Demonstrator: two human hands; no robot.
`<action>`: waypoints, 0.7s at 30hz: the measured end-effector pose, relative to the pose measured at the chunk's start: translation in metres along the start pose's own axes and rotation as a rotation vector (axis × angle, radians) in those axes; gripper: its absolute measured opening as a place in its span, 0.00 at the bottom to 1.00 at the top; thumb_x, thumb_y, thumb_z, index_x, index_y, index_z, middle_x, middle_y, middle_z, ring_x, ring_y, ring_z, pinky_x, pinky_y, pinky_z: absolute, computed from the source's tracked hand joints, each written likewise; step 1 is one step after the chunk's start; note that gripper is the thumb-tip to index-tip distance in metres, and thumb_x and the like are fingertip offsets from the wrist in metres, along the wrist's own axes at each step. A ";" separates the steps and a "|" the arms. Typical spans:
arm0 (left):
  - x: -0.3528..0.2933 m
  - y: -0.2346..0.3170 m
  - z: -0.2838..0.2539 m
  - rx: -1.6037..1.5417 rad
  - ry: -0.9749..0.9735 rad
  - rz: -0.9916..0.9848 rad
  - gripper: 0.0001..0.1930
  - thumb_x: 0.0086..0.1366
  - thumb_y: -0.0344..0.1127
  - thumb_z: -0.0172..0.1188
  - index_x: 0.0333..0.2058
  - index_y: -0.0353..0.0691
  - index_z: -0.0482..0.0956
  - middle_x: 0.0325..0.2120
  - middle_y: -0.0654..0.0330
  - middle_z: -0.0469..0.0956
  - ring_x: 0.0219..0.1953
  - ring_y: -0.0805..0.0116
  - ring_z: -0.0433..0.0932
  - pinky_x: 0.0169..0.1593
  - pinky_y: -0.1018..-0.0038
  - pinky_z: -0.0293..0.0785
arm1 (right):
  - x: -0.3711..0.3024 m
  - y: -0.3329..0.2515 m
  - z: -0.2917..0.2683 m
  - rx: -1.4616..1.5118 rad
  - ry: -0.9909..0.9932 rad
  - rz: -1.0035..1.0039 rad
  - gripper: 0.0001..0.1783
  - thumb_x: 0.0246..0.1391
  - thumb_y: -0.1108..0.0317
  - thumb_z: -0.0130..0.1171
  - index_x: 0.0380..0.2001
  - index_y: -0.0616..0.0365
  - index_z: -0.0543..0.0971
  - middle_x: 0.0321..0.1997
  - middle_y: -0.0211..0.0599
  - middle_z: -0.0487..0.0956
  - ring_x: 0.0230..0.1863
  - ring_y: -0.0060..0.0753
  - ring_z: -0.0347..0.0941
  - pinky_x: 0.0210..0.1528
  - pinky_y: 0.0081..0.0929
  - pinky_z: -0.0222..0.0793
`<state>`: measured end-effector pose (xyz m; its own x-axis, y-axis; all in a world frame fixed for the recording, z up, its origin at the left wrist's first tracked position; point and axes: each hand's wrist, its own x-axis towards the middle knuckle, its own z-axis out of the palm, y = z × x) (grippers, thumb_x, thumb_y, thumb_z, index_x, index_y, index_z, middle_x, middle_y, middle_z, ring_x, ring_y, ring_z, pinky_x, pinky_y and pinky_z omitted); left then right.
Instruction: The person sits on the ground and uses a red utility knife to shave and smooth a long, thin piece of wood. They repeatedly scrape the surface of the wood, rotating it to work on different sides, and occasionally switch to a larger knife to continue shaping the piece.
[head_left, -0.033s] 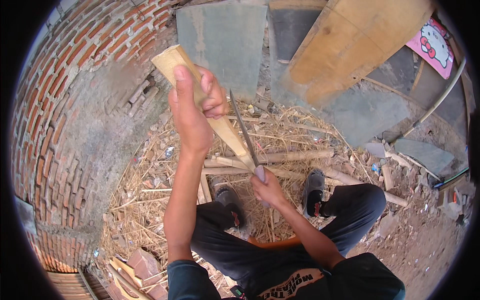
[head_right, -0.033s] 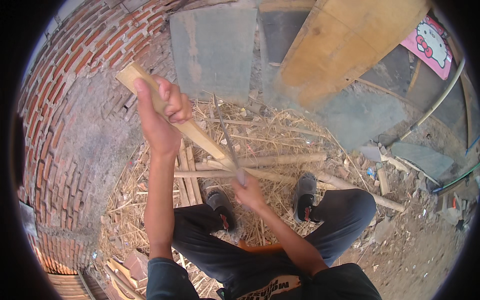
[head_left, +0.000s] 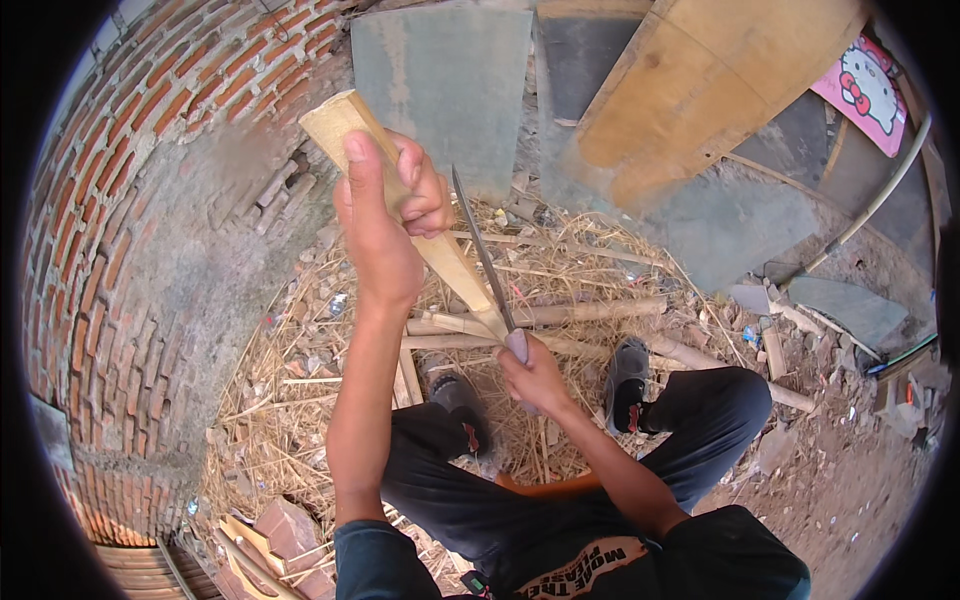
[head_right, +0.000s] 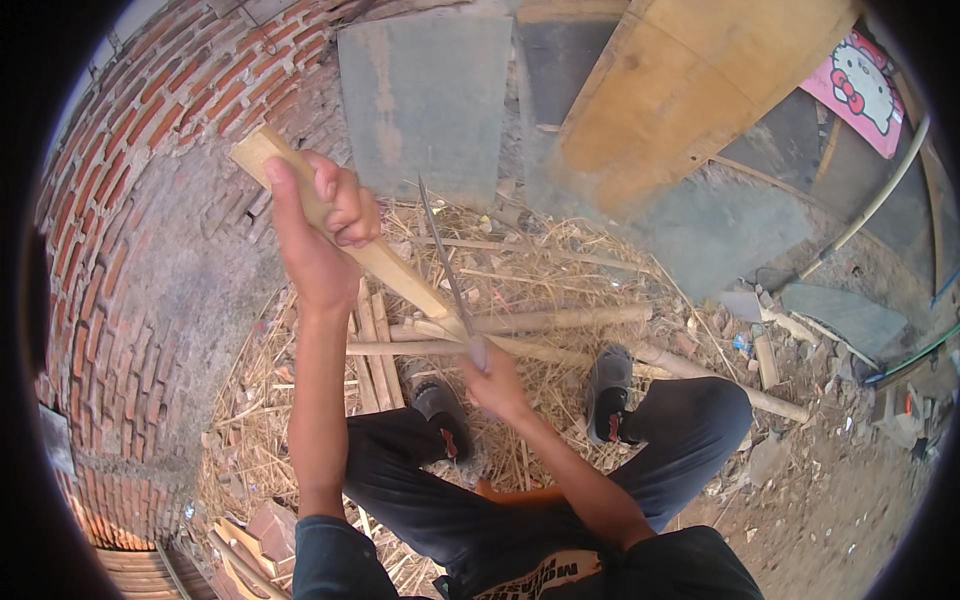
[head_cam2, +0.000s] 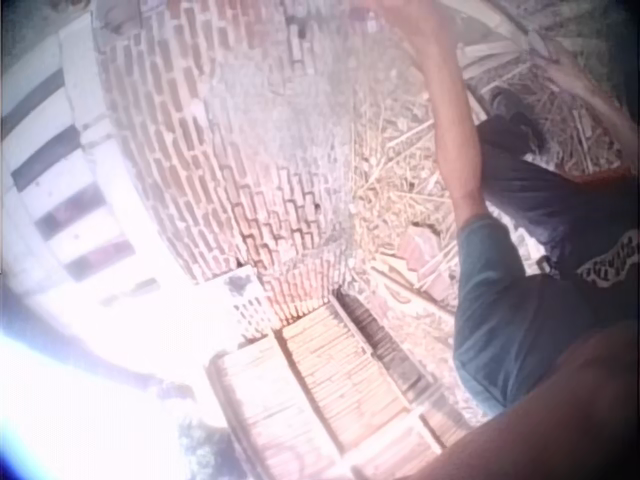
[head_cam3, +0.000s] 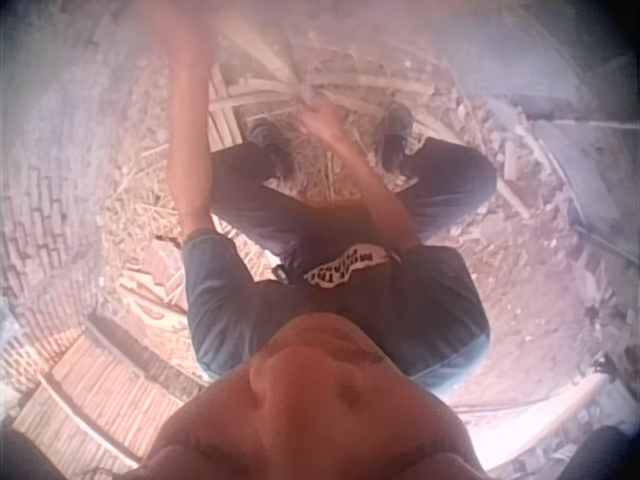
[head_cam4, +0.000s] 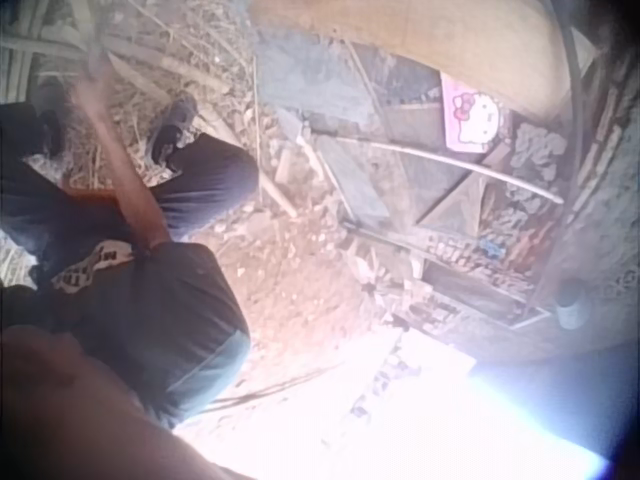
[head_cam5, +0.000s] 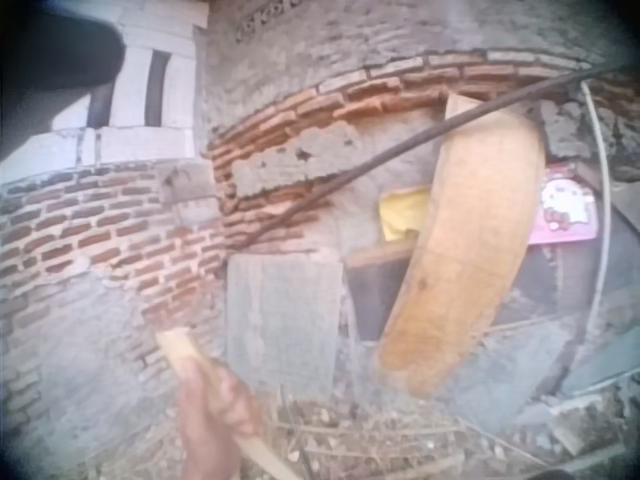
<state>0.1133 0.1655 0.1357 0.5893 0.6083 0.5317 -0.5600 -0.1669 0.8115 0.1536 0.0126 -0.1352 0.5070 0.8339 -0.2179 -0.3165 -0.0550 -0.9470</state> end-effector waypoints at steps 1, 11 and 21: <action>0.000 0.000 -0.001 -0.001 0.004 0.005 0.29 0.82 0.68 0.39 0.33 0.48 0.63 0.17 0.72 0.51 0.17 0.78 0.48 0.23 0.75 0.48 | -0.001 -0.008 0.003 -0.015 -0.006 -0.055 0.11 0.72 0.64 0.59 0.42 0.61 0.73 0.21 0.28 0.72 0.15 0.22 0.69 0.16 0.29 0.62; 0.003 0.001 -0.005 -0.008 0.010 -0.003 0.29 0.83 0.67 0.39 0.32 0.48 0.63 0.17 0.71 0.52 0.17 0.77 0.48 0.23 0.75 0.48 | -0.003 0.173 -0.071 -0.159 0.106 0.388 0.08 0.69 0.69 0.58 0.34 0.59 0.73 0.20 0.32 0.72 0.16 0.24 0.68 0.19 0.33 0.64; 0.012 -0.003 -0.014 -0.006 0.034 -0.006 0.30 0.82 0.69 0.42 0.32 0.47 0.64 0.17 0.71 0.53 0.17 0.78 0.49 0.23 0.75 0.49 | -0.022 0.180 -0.044 -0.109 0.203 0.211 0.15 0.72 0.61 0.60 0.32 0.58 0.75 0.17 0.26 0.70 0.14 0.23 0.68 0.17 0.29 0.62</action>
<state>0.1136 0.1842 0.1358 0.5728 0.6352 0.5181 -0.5601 -0.1582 0.8132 0.1207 -0.0401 -0.3111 0.5927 0.6717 -0.4445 -0.3495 -0.2827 -0.8933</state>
